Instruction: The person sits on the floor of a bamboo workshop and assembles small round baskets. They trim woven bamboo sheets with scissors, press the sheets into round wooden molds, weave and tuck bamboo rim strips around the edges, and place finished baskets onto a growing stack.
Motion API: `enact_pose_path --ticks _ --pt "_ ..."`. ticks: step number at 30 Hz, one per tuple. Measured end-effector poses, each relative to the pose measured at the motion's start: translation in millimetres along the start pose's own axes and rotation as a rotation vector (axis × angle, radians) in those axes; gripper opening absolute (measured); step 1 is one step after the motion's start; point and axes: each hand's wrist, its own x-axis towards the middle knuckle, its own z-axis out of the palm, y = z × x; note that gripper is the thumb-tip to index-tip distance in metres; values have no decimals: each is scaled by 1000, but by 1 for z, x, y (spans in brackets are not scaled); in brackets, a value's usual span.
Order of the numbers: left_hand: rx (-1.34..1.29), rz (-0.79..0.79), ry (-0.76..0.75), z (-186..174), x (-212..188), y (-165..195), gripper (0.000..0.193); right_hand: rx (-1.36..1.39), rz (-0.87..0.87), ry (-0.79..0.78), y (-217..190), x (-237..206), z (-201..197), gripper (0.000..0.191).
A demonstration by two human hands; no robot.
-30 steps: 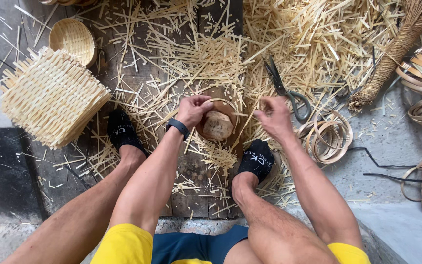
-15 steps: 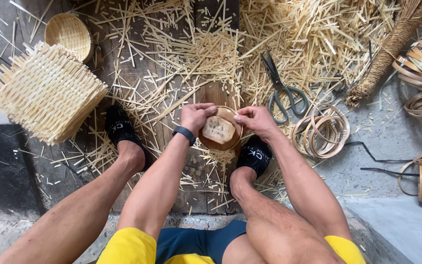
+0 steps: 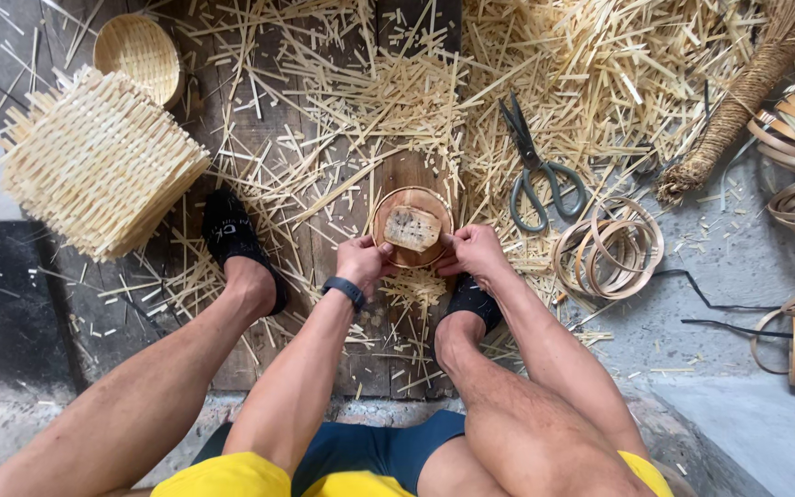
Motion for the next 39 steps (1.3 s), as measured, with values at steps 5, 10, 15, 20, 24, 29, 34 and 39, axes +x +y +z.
enact_pose_path --ticks 5,10,15,20,24,29,34,39 --pt "74 22 98 7 -6 -1 20 -43 -40 89 1 -1 1 17" --pt "405 433 -99 -11 -22 39 29 -241 -239 91 -20 -28 -8 37" --pt "299 792 -313 6 -56 55 42 -453 -528 -61 -42 -48 6 57" --pt "462 899 -145 27 -80 45 47 -236 -455 106 -39 -41 14 45" --pt "678 999 -52 26 -86 51 42 -308 -538 132 -29 -37 8 46" --pt "765 961 -103 28 -83 71 36 -168 -473 84 -31 -35 10 44" --pt "654 1304 -72 30 -78 72 43 -96 -515 53 -29 -37 16 42" --pt "659 1129 -48 39 -75 62 34 -90 -530 75 -24 -39 15 43"
